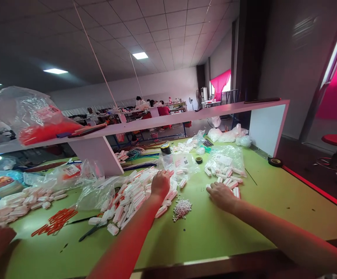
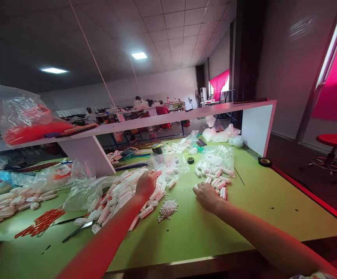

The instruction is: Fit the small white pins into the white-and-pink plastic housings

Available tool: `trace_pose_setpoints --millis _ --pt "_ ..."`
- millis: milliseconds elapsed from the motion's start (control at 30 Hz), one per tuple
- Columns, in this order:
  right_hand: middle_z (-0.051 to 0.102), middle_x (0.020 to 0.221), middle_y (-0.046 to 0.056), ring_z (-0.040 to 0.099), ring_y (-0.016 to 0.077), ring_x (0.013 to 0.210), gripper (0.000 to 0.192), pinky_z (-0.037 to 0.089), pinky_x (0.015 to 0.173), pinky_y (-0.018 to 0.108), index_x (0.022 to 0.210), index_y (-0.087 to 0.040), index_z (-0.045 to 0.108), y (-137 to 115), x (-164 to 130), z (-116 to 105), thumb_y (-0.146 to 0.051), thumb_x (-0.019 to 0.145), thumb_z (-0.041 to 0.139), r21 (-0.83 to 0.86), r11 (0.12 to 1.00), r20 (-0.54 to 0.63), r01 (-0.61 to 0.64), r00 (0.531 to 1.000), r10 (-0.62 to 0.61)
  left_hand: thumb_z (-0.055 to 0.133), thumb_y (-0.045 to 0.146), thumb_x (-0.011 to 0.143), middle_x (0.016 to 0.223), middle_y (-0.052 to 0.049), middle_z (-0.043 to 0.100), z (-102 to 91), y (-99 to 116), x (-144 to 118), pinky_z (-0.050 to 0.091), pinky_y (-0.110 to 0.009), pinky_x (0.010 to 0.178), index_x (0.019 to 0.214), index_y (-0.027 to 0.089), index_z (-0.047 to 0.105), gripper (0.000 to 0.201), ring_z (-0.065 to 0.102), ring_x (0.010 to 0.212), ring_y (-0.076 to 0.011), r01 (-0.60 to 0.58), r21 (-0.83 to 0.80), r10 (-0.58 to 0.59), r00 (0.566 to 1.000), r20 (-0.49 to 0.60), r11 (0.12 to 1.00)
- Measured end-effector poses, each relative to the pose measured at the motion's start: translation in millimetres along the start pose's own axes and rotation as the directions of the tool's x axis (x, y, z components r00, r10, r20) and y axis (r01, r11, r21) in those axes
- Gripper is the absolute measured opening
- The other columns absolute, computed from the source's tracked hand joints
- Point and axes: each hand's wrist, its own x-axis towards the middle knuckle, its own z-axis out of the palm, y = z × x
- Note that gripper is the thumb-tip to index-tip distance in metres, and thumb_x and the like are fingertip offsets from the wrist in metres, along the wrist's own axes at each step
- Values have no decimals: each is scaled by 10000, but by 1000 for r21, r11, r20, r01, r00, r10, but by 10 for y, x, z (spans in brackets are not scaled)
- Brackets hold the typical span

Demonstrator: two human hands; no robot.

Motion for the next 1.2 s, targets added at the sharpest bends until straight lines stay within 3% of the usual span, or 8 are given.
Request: trace_pose_setpoints --millis 267,367,533,700,833,933,1000,1200 --pt "671 970 120 584 242 900 313 437 788 338 1023 -171 669 4 -136 133 -8 864 454 83 997 -85 -4 996 11 528 229 958 1066 -135 675 452 22 608 479 -448 900 1087 142 676 215 606 1045 -282 85 -10 -85 995 43 996" --pt "662 984 117 577 246 911 347 433 797 347 1050 -174 666 -20 -171 137 1 826 467 128 991 -94 30 995 -18 612 327 940 1092 -83 655 531 11 664 488 -460 926 1086 150 651 232 610 1045 -243 117 -45 -114 992 56 992" --pt "668 976 101 600 242 921 308 445 797 339 1010 -181 676 -37 -222 122 -22 821 492 326 944 -146 52 989 -4 652 164 832 1129 -176 652 461 8 582 448 -540 991 1153 127 690 325 554 1170 -363 116 -197 -114 993 20 974" --pt "658 867 35 620 166 759 202 488 701 275 1046 -185 629 -48 -228 103 -143 877 526 780 616 -179 108 982 55 603 208 875 1231 -128 627 344 78 33 460 -480 1043 1301 192 633 427 557 1194 -288 29 -472 -39 999 -12 881" --pt "631 828 5 610 147 736 144 504 686 270 990 -190 576 -171 -207 132 -201 848 592 892 424 -183 155 983 26 546 307 933 1125 -82 680 300 271 -729 595 -331 782 1342 222 603 422 678 905 -178 42 -675 -4 998 58 737" --pt "641 856 12 622 148 765 167 521 705 279 984 -192 558 -338 -228 140 -251 844 629 924 345 -165 167 986 -33 608 372 900 1156 -94 687 224 437 -1213 601 -294 685 1383 217 568 509 682 855 -171 186 -883 -18 980 198 432" --pt "651 888 23 630 154 792 183 530 725 291 990 -190 561 -457 -259 121 -264 844 642 930 322 -156 177 984 -90 651 382 868 1199 -102 678 149 511 -1416 598 -291 695 1389 224 564 552 678 889 -182 252 -917 -17 965 260 310" --pt "661 926 29 638 144 802 227 545 754 298 1061 -183 580 -700 -283 47 -204 837 614 948 270 -114 169 971 -209 653 380 874 1126 -85 695 -13 496 -1679 584 -322 814 1171 216 719 345 661 994 -214 181 -918 -59 983 171 352"
